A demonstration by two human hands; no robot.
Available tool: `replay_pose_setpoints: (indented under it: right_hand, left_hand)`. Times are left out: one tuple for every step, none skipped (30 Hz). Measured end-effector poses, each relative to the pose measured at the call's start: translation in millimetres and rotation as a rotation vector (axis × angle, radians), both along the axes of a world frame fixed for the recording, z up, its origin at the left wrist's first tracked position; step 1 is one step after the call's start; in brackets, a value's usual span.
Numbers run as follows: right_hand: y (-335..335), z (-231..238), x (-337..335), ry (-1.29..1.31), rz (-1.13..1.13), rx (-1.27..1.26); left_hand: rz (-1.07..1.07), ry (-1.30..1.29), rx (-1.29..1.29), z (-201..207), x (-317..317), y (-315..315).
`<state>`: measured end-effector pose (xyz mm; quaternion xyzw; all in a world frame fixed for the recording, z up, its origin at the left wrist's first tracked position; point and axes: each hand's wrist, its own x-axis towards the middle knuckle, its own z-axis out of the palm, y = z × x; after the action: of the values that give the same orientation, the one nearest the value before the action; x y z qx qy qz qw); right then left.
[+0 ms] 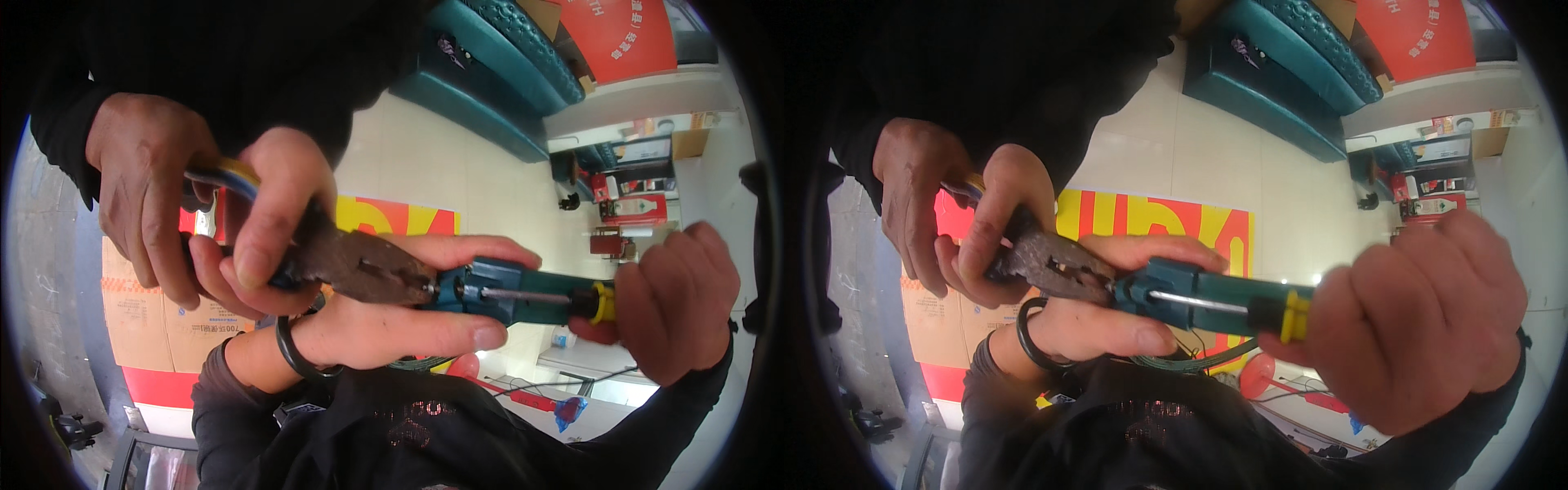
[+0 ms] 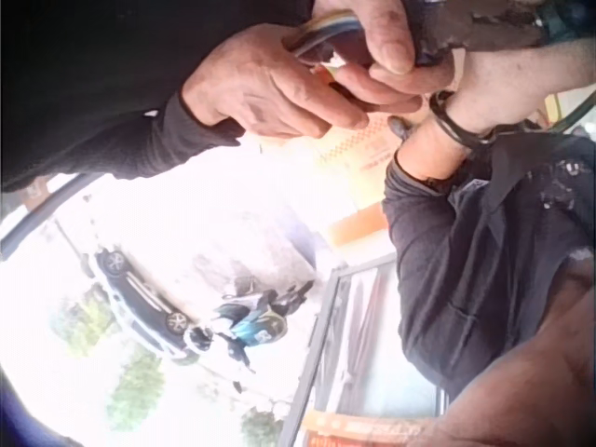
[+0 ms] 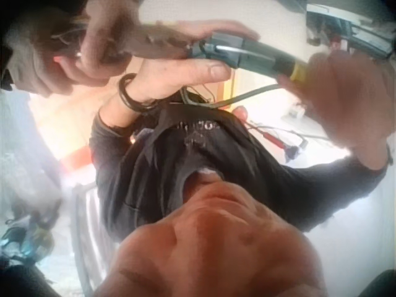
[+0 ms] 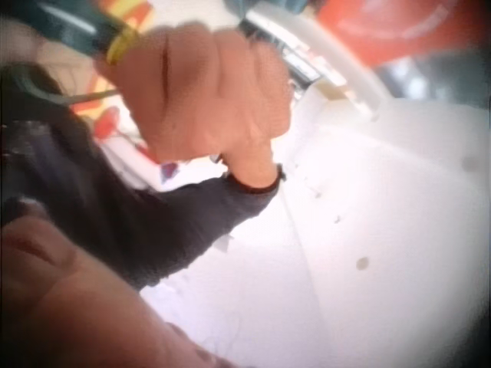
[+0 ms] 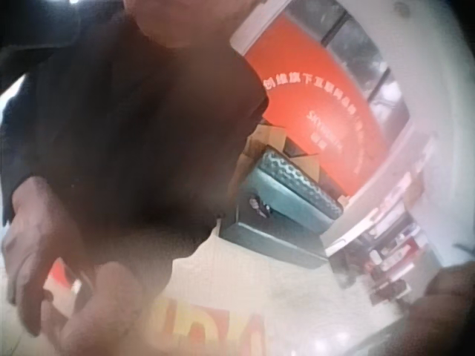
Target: The person uses pliers and a screwdriver to manipulate a green cable lock. They repeatedly adjust the lock mechanism, attempting to open or repair it.
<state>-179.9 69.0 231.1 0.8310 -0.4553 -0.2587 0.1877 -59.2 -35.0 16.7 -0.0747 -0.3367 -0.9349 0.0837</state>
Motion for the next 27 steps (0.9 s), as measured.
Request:
replay_pose_setpoints:
  right_hand:
    - [-3.3, -1.4, -10.7, 0.004, 0.109, -0.018]
    - [-3.4, -0.8, -17.0, 0.026, 0.175, -0.043]
    - [-3.4, 1.1, -23.3, 0.029, 0.194, -0.037]
    - [-3.9, 4.8, -28.8, 0.044, 0.115, 0.010]
    - [-4.0, 8.3, -32.3, -0.027, 0.132, 0.029]
    - [-1.5, 11.3, -30.1, -0.046, -0.021, 0.081]
    - [0.6, 15.0, -27.8, -0.174, -0.096, 0.128]
    - [2.7, 15.9, -20.9, -0.320, -0.229, 0.162]
    - [6.7, 16.1, -14.7, -0.475, -0.357, 0.174]
    - [7.6, 14.4, -5.4, -0.579, -0.603, 0.260]
    - [9.7, 18.8, -0.2, -0.708, -0.875, 0.333]
    - [7.0, 18.5, 3.6, -0.824, -1.073, 0.379]
    - [5.6, 20.6, 4.9, -0.927, -1.160, 0.350]
    - [3.0, 21.5, 6.4, -0.943, -1.220, 0.356]
    - [-1.9, 25.5, 3.7, -0.902, -1.308, 0.405]
    - [-6.4, 28.6, 1.0, -0.834, -1.415, 0.438]
    - [-10.5, 31.8, -0.8, -0.759, -1.344, 0.456]
    - [-12.9, 33.3, -2.0, -0.734, -1.298, 0.444]
    - [-15.5, 34.6, -2.6, -0.719, -1.246, 0.428]
    - [-18.4, 37.2, -3.5, -0.690, -1.188, 0.411]
    - [-20.6, 38.3, -3.4, -0.561, -1.024, 0.397]
    - [-22.4, 40.6, -2.6, -0.420, -0.850, 0.379]
    - [-23.8, 40.3, -2.3, -0.290, -0.671, 0.342]
    - [-25.3, 39.5, -1.6, -0.233, -0.597, 0.341]
    - [-26.4, 37.9, -1.4, -0.183, -0.519, 0.324]
    - [-26.8, 33.4, -0.5, -0.137, -0.424, 0.297]
    - [-26.7, 28.7, 0.4, -0.089, -0.327, 0.263]
  left_hand:
    - [0.021, -0.010, 0.027, -0.6, 0.6, 2.0]
    - [0.047, -0.019, 0.048, 0.0, 1.7, 4.2]
    - [0.084, -0.075, 0.024, 1.0, 2.6, 6.7]
    - [0.113, -0.072, -0.011, 2.6, 1.0, 7.8]
    - [0.142, -0.070, -0.045, 4.6, 0.1, 9.3]
    - [0.172, -0.050, -0.063, 6.4, 0.3, 11.6]
    - [0.202, -0.031, -0.081, 8.8, 0.2, 13.6]
    - [0.219, 0.008, -0.088, 9.4, 0.8, 15.0]
    - [0.231, 0.053, -0.092, 12.8, 0.5, 16.6]
    - [0.248, 0.056, -0.092, 10.5, 8.1, 14.7]
    - [0.263, 0.060, -0.088, 13.2, 8.9, 15.4]
    - [0.274, 0.065, -0.079, 13.5, 9.6, 15.8]
    - [0.239, -0.025, -0.065, 15.1, 9.1, 14.8]
    - [0.235, -0.021, -0.088, 16.4, 7.6, 13.9]
    - [0.231, -0.016, -0.109, 17.8, 6.2, 12.5]
    - [0.233, -0.001, -0.130, 19.5, 4.7, 11.3]
    - [0.227, 0.006, -0.132, 20.6, 3.9, 9.8]
    - [0.227, 0.023, -0.133, 21.9, 3.8, 8.4]
    - [0.229, 0.037, -0.138, 22.1, 4.2, 7.7]
    - [0.191, 0.021, -0.118, 22.4, 4.1, 6.5]
    - [0.156, 0.006, -0.107, 21.9, 5.1, 5.3]
    - [0.148, 0.022, -0.094, 21.1, 5.5, 4.5]
    - [0.132, -0.011, -0.093, 20.3, 4.6, 4.5]
    - [0.132, -0.005, -0.079, 18.6, 3.2, 3.4]
    - [0.136, 0.002, -0.066, 17.1, 1.1, 2.3]
    - [0.143, 0.011, -0.051, 14.9, 0.6, 1.0]
    - [0.152, 0.022, -0.053, 12.6, 0.5, -1.1]
